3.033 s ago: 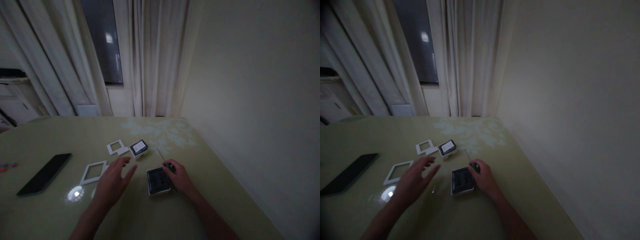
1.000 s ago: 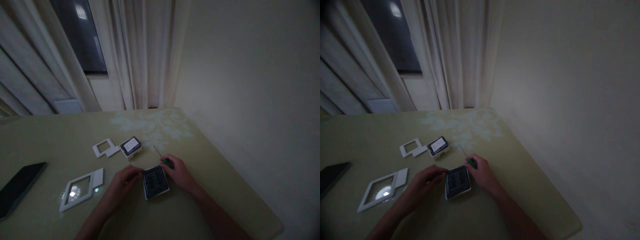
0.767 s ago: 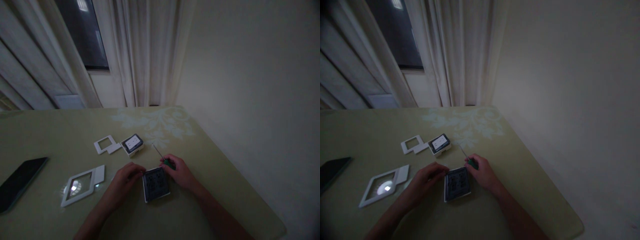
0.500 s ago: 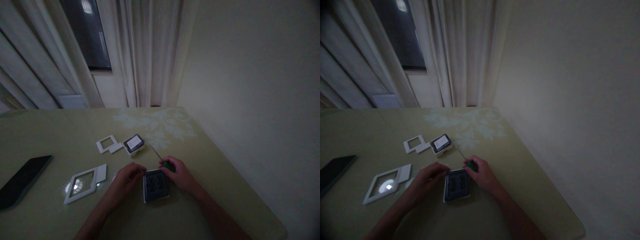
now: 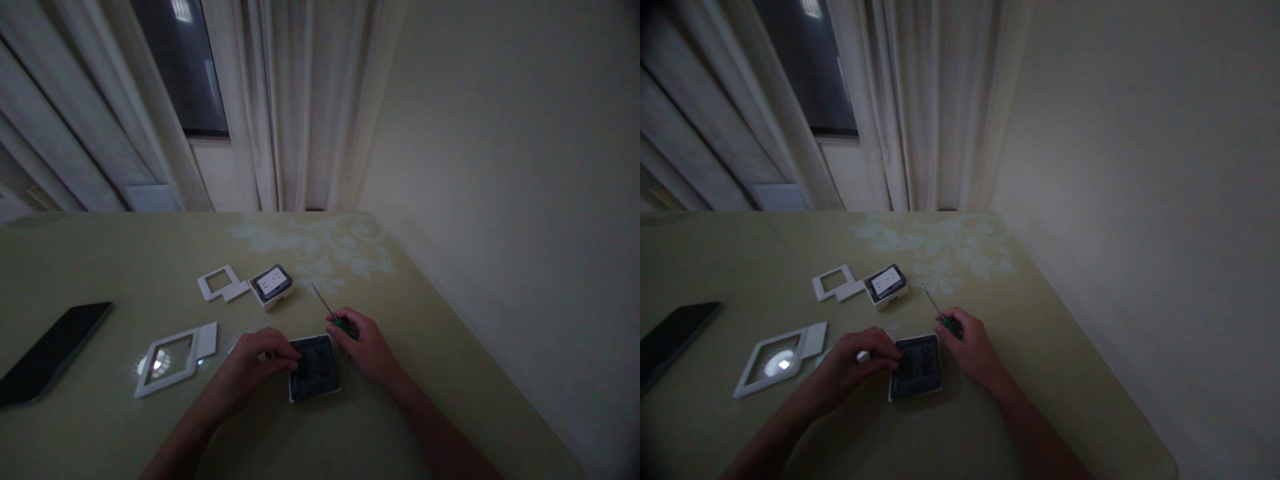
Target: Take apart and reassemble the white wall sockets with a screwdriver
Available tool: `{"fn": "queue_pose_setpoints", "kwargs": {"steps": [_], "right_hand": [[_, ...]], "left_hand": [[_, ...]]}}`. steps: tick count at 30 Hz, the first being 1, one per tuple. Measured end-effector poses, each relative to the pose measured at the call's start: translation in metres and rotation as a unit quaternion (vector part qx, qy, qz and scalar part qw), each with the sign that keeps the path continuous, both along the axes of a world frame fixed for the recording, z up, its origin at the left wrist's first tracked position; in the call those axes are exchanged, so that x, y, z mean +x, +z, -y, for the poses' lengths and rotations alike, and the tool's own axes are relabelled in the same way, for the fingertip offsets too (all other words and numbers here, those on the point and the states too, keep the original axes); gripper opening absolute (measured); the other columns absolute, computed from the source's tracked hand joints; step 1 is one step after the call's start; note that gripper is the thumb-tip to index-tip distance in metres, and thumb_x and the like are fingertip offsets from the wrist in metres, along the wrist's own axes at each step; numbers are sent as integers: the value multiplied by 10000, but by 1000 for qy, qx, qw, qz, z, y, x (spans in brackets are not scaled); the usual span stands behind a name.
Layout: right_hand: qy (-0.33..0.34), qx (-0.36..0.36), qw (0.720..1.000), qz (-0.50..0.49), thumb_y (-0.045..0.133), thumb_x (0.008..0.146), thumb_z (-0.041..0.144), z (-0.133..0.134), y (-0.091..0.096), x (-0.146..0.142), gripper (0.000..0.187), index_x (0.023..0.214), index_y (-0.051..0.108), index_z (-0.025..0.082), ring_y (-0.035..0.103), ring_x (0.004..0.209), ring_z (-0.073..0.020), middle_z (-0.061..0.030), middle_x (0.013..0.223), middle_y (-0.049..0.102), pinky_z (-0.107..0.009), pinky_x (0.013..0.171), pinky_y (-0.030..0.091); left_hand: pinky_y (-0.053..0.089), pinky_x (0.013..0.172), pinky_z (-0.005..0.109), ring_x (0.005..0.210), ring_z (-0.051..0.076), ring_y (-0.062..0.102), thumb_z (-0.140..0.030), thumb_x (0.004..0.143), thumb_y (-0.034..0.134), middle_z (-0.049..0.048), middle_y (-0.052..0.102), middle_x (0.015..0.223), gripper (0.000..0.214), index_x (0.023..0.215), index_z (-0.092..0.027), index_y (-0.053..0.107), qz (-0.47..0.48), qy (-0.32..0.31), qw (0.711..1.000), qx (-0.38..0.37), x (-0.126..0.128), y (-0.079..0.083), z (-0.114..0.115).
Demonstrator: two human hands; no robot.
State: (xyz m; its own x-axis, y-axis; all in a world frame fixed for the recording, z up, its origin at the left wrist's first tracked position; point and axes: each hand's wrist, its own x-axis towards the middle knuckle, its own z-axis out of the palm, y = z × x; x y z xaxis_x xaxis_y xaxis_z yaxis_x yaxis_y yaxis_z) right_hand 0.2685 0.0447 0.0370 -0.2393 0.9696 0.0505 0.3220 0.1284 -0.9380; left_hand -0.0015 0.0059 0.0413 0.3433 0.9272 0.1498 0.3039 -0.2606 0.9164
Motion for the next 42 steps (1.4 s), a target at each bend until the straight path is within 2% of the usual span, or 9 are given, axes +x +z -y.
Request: {"fn": "queue_pose_setpoints", "kwargs": {"steps": [4,10,15,21,25,38,42], "right_hand": [[-5,0,1000,5,707,945,459,0,0,0,278,1065,759,213,760,956,-267,-87,1081,824,-398,884,609],[-2,6,1000,3,712,934,436,0,1,-1,262,1048,761,205,760,980,-263,-87,1085,819,-371,882,593],[-5,3,1000,1,705,935,436,0,2,-1,260,1051,758,209,753,927,-249,-79,1065,814,-336,782,594],[-4,11,1000,0,714,929,420,1,5,-2,240,1030,761,207,757,965,-253,-74,1049,817,-362,885,579],[-5,11,1000,-1,708,934,417,0,4,-2,240,1042,756,209,758,966,-259,-82,1071,821,-369,877,578],[4,6,1000,3,704,937,411,0,-2,-3,252,1055,753,194,744,936,-248,-78,1041,805,-348,838,553],[6,9,1000,1,709,933,405,0,-2,-4,240,1048,756,200,748,960,-253,-78,1050,807,-357,874,549]], "left_hand": [[520,709,292,810,208,730,-410,950,776,63,822,868,177,913,-273,881,-18,-3,1000,1,0,1,-1],[496,686,259,763,185,709,-321,897,779,8,812,822,79,869,-257,816,-91,14,995,-21,3,7,1],[510,730,266,819,190,707,-224,957,716,15,792,837,126,868,-261,797,-113,-8,992,59,4,4,5],[515,780,294,886,197,671,-170,1013,656,25,769,930,133,954,-253,742,-164,-45,976,136,5,9,11],[505,762,308,873,203,652,-144,1005,631,33,751,915,147,929,-241,710,-193,-70,964,166,5,13,13],[518,747,321,881,219,639,-86,959,591,34,726,916,164,921,-224,670,-224,-81,955,177,10,23,18],[539,778,330,904,219,661,-91,969,603,35,739,962,167,935,-229,690,-218,-82,958,166,10,23,18]]}}
